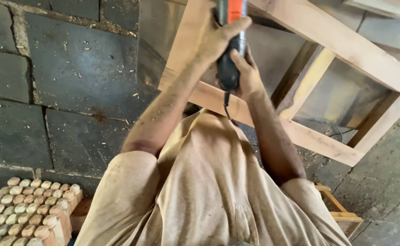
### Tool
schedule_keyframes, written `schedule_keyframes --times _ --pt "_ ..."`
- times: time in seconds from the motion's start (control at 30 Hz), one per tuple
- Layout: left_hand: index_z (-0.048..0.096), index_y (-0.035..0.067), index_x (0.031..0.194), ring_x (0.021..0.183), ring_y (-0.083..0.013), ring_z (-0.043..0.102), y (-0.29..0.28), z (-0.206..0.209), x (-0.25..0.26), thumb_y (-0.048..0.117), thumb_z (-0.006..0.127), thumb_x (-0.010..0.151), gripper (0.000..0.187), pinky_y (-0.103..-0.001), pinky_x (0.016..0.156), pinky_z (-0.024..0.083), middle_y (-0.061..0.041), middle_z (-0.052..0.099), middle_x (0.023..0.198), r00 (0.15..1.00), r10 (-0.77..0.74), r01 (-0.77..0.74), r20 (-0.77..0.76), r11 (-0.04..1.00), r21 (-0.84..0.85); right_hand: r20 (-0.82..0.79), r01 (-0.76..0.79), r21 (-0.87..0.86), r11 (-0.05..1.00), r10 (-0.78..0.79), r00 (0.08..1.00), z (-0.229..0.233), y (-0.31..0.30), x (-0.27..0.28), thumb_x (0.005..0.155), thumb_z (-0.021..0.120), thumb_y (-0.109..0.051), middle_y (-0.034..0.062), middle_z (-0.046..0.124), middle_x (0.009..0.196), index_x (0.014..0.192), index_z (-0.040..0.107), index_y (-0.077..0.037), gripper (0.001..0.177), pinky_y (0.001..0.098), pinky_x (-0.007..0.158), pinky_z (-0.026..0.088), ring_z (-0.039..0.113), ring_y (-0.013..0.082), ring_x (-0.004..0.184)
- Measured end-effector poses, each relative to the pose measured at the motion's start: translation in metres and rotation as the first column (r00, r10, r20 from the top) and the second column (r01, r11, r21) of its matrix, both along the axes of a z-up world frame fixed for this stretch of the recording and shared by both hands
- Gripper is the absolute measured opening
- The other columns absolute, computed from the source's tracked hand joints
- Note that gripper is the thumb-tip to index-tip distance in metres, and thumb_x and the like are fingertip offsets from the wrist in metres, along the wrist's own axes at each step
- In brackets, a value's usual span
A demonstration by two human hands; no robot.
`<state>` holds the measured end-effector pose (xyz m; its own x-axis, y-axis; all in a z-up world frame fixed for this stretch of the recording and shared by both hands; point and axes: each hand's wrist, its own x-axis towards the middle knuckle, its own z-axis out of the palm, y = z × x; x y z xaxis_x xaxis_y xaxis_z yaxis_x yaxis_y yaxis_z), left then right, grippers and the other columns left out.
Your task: The person uses an angle grinder with a sanding disc to smooth the edges and surfaces of a wooden frame. The person holds the frame with one hand and operates the tool with the other, moving along the perimeter and occasionally flipping the frame to access different sides.
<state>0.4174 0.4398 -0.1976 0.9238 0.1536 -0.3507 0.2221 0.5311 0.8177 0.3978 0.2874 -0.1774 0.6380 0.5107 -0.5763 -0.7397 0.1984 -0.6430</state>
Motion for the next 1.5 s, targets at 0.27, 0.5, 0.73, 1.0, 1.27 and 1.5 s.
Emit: schedule_keyframes --times 0.27,0.5,0.73,1.0,1.27,1.5 --pt "0.061 -0.005 0.125 0.087 -0.0169 0.065 0.020 -0.006 0.016 0.040 0.086 0.086 0.064 -0.033 0.072 0.059 -0.011 0.065 0.103 0.997 -0.016 0.027 -0.080 0.988 0.149 0.024 -0.038 -0.023 0.999 0.039 0.999 0.011 0.019 0.019 0.103 0.065 -0.036 0.0126 0.066 0.100 0.144 0.041 -0.018 0.050 0.0410 0.056 0.061 0.068 0.0247 0.072" --pt "0.038 0.001 0.139 0.097 -0.0195 0.069 -0.043 0.002 0.021 0.040 0.086 0.081 0.085 -0.036 0.079 0.066 -0.012 0.062 0.112 0.999 -0.041 0.042 -0.009 0.984 0.173 0.000 0.023 -0.050 0.998 -0.023 1.000 0.025 -0.042 0.017 0.101 0.066 -0.037 0.0121 0.065 0.097 0.148 0.040 -0.019 0.056 0.0363 0.054 0.059 0.067 0.0225 0.068" --pt "0.038 0.000 0.141 0.099 -0.0204 0.071 -0.130 0.007 0.028 0.038 0.086 0.083 0.084 -0.036 0.084 0.065 -0.012 0.066 0.114 0.983 -0.181 0.180 -0.013 0.968 0.175 -0.017 0.125 -0.090 0.988 -0.127 0.992 0.030 -0.128 0.007 0.101 0.065 -0.036 0.0142 0.068 0.094 0.147 0.039 -0.017 0.055 0.0350 0.054 0.058 0.068 0.0244 0.065" --pt "0.036 0.002 0.143 0.099 -0.0188 0.069 -0.237 0.009 0.033 0.034 0.087 0.083 0.086 -0.036 0.086 0.064 -0.011 0.065 0.114 0.954 -0.301 0.298 0.009 0.947 0.118 0.006 0.294 -0.110 0.949 -0.295 0.955 0.028 -0.226 -0.010 0.102 0.064 -0.032 0.0137 0.068 0.100 0.147 0.041 -0.015 0.054 0.0359 0.057 0.060 0.069 0.0242 0.070" --pt "0.044 -0.002 0.139 0.099 -0.0214 0.066 -0.347 -0.003 0.053 0.032 0.090 0.087 0.077 -0.039 0.086 0.063 -0.014 0.062 0.113 0.908 -0.390 0.386 0.156 0.921 0.054 0.056 0.475 -0.019 0.880 -0.473 0.879 0.024 -0.311 -0.018 0.106 0.064 -0.031 0.0101 0.065 0.105 0.149 0.045 -0.012 0.051 0.0349 0.061 0.059 0.067 0.0206 0.075" --pt "0.034 0.000 0.143 0.096 -0.0254 0.077 -0.412 -0.005 0.052 0.044 0.088 0.073 0.098 -0.036 0.082 0.067 -0.017 0.070 0.114 0.865 -0.502 0.480 0.016 0.835 0.271 0.086 0.534 -0.002 0.846 -0.532 0.842 0.021 -0.370 -0.031 0.107 0.058 -0.038 0.0133 0.067 0.104 0.139 0.048 -0.009 0.044 0.0374 0.066 0.062 0.070 0.0227 0.082"
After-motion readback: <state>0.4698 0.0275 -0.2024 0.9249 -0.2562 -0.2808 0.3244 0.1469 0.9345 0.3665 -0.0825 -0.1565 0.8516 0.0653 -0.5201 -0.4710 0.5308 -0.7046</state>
